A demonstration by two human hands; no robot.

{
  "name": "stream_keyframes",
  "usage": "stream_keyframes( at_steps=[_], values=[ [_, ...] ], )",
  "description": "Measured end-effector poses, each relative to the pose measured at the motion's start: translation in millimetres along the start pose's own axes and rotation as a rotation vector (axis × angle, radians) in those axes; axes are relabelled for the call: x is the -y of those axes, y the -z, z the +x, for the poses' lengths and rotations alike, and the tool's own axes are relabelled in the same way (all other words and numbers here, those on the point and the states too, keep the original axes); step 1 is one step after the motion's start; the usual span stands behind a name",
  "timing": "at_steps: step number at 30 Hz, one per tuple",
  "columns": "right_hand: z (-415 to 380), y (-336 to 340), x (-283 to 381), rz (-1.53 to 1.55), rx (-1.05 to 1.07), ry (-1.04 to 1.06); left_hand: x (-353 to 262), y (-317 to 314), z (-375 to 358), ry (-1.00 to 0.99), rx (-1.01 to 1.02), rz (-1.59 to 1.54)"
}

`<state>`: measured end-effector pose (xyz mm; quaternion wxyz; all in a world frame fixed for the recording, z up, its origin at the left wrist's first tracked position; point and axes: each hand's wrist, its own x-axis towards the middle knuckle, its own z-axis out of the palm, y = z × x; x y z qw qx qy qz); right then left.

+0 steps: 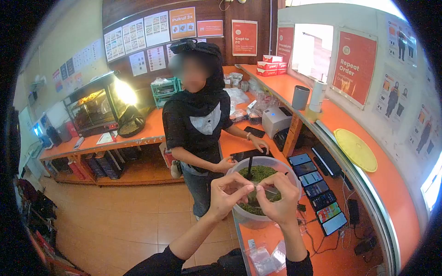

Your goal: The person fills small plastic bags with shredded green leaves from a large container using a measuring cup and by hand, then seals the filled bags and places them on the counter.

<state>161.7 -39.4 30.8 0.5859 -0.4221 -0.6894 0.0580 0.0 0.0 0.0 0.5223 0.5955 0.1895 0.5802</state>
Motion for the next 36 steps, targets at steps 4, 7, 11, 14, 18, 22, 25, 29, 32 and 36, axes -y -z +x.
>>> stream_keyframes(
  at_steps=[4, 7, 11, 14, 18, 22, 25, 29, 32, 36],
  values=[
    [5, -1, 6, -0.131, 0.021, 0.103, 3, 2, 1, -0.057, -0.020, 0.009],
    [-1, -5, 11, -0.084, 0.049, 0.069, 3, 3, -4, -0.054, -0.010, 0.004],
    [-2, -3, 12, -0.063, 0.078, 0.013, 1, 4, -7, -0.004, 0.024, 0.039],
    [-2, -1, 13, -0.041, 0.061, -0.008, -3, 3, -6, 0.002, 0.029, 0.102],
    [-2, 1, 16, -0.050, 0.083, -0.022, -7, 2, -9, -0.008, 0.020, 0.127],
    [-4, -1, 20, -0.028, 0.091, -0.067, -9, 2, -14, 0.025, 0.030, 0.110],
    [-5, -4, 19, -0.004, 0.087, -0.062, -9, 1, -16, 0.062, -0.001, 0.037],
    [-7, -7, 20, 0.013, 0.114, -0.075, -6, 6, -19, 0.083, -0.020, -0.057],
    [-10, -13, 18, 0.027, 0.109, -0.052, -7, 12, -23, 0.081, -0.021, -0.050],
    [-13, -18, 19, 0.036, 0.108, -0.049, -10, 16, -29, 0.082, -0.028, -0.022]
  ],
)
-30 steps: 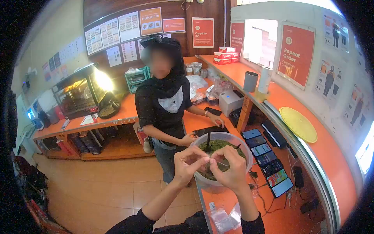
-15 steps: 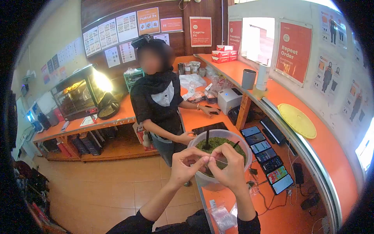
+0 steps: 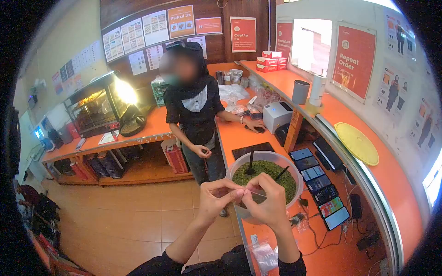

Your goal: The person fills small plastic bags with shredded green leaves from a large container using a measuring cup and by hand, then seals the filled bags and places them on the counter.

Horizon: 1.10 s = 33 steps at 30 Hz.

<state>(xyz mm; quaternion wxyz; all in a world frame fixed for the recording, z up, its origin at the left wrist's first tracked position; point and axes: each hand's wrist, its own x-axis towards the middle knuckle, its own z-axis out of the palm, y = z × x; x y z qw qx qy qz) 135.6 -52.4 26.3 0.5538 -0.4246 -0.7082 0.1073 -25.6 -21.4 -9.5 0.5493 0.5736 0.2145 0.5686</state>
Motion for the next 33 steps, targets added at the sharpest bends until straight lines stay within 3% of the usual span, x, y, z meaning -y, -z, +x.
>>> stream_keyframes(
  at_steps=[6, 9, 12, 19, 27, 31, 33],
  values=[
    [-2, -1, 4, -0.004, 0.028, -0.073, 5, -2, -6, -0.065, -0.016, 0.180],
    [-4, -6, 2, -0.034, 0.029, -0.042, 13, -11, -10, -0.054, -0.107, 0.153],
    [-7, -9, 5, -0.075, 0.031, -0.048, 16, -17, -16, 0.091, -0.171, -0.046],
    [-17, 12, 15, -0.062, -0.003, 0.010, -1, -12, -18, -0.059, -0.278, -0.007],
    [-50, 32, 27, -0.007, 0.072, -0.228, 10, -15, -48, -0.153, -0.249, 0.005],
    [-82, 82, 20, -0.059, 0.150, -0.297, 19, -13, -71, 0.015, -0.046, 0.026],
    [-94, 109, 18, -0.161, 0.190, -0.455, 22, -9, -80, 0.208, -0.137, 0.059]
  ],
)
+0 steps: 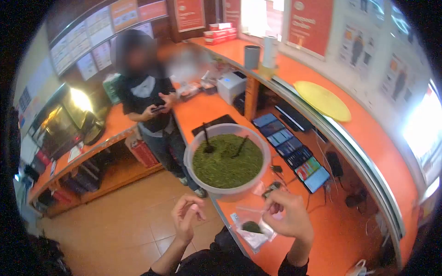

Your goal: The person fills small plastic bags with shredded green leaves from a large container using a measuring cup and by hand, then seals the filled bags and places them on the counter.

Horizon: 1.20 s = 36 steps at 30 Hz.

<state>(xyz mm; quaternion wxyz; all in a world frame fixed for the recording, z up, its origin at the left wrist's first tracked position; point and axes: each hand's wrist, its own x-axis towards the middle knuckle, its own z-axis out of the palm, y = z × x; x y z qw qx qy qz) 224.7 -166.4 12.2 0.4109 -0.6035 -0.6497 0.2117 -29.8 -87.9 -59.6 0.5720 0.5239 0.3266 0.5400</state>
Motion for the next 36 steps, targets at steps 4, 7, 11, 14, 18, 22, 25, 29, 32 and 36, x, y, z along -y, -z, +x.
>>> stream_keyframes(
  at_steps=[4, 7, 11, 14, 18, 22, 25, 29, 32, 36],
  values=[
    [5, 5, -25, -0.289, -0.103, -0.311, 48, 22, -13, 0.108, 0.046, 0.049],
    [22, -23, -79, -0.264, -0.433, -0.295, 58, 19, -20, 0.207, 0.114, 0.061],
    [23, -49, -112, -0.215, -0.633, -0.208, 71, 20, -25, 0.204, 0.139, 0.100],
    [-13, -56, -129, -0.337, -0.241, -0.405, 80, 25, -28, 0.201, 0.127, 0.118],
    [-78, -90, -168, -0.597, -0.059, -0.406, 102, 31, -36, 0.325, 0.140, 0.105],
    [-101, -112, -175, -0.415, -0.169, -0.464, 126, 24, -41, 0.264, 0.199, 0.150],
    [-112, -117, -186, -0.391, -0.258, -0.401, 125, 15, -41, 0.316, 0.259, 0.116],
    [-117, -115, -198, -0.257, -0.337, -0.429, 134, 12, -37, 0.222, 0.355, 0.115],
    [-118, -113, -189, -0.256, -0.304, -0.437, 147, 12, -37, 0.258, 0.427, 0.122],
    [-120, -118, -180, -0.450, -0.319, -0.132, 170, 9, -39, 0.284, 0.498, 0.174]
  ],
)
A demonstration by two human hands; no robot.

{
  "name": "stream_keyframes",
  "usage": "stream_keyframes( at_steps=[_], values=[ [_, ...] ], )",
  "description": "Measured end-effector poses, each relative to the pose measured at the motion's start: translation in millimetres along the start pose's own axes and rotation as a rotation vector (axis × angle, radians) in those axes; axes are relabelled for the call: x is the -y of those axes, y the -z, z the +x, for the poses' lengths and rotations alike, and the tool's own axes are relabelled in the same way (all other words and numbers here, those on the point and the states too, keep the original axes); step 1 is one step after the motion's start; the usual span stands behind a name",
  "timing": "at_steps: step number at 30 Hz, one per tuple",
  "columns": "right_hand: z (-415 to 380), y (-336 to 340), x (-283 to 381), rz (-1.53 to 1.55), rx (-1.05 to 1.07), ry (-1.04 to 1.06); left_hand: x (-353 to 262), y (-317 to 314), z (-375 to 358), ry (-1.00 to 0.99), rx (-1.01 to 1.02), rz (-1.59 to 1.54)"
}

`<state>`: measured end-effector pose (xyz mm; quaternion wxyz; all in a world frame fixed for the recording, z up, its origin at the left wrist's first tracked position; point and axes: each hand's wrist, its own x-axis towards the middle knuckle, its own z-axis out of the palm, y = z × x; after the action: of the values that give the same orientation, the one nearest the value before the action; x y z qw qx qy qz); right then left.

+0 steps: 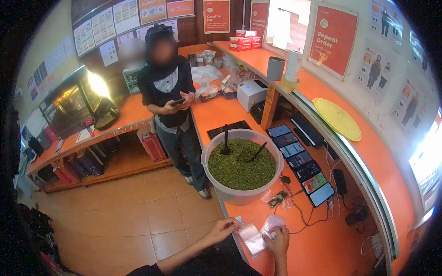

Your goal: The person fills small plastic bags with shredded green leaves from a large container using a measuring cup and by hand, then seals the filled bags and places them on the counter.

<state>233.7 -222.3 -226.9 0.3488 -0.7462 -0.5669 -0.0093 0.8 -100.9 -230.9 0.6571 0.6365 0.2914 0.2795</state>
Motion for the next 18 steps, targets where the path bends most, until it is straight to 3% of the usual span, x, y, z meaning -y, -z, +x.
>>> stream_keyframes(
  at_steps=[2, 6, 8, 12, 15, 17, 18],
  values=[
    [-8, -10, -14, 0.078, 0.082, -0.131, -7, -4, -2, -0.028, 0.006, 0.023],
    [-7, -11, -19, 0.104, 0.036, -0.122, -6, -5, -4, -0.056, 0.050, 0.048],
    [-6, -5, -15, 0.295, 0.052, -0.351, -2, -3, -4, -0.048, 0.049, 0.023],
    [-5, -1, -17, 0.292, 0.050, -0.298, 8, 0, -1, -0.024, 0.026, 0.040],
    [-6, -7, -30, 0.306, -0.091, -0.226, 28, -3, 6, 0.016, 0.067, -0.012],
    [5, 4, -12, 0.322, -0.333, -0.319, 7, -12, 9, 0.025, 0.032, -0.106],
    [13, 10, 1, 0.326, -0.329, -0.315, -4, -16, 12, 0.036, 0.005, -0.202]
  ],
)
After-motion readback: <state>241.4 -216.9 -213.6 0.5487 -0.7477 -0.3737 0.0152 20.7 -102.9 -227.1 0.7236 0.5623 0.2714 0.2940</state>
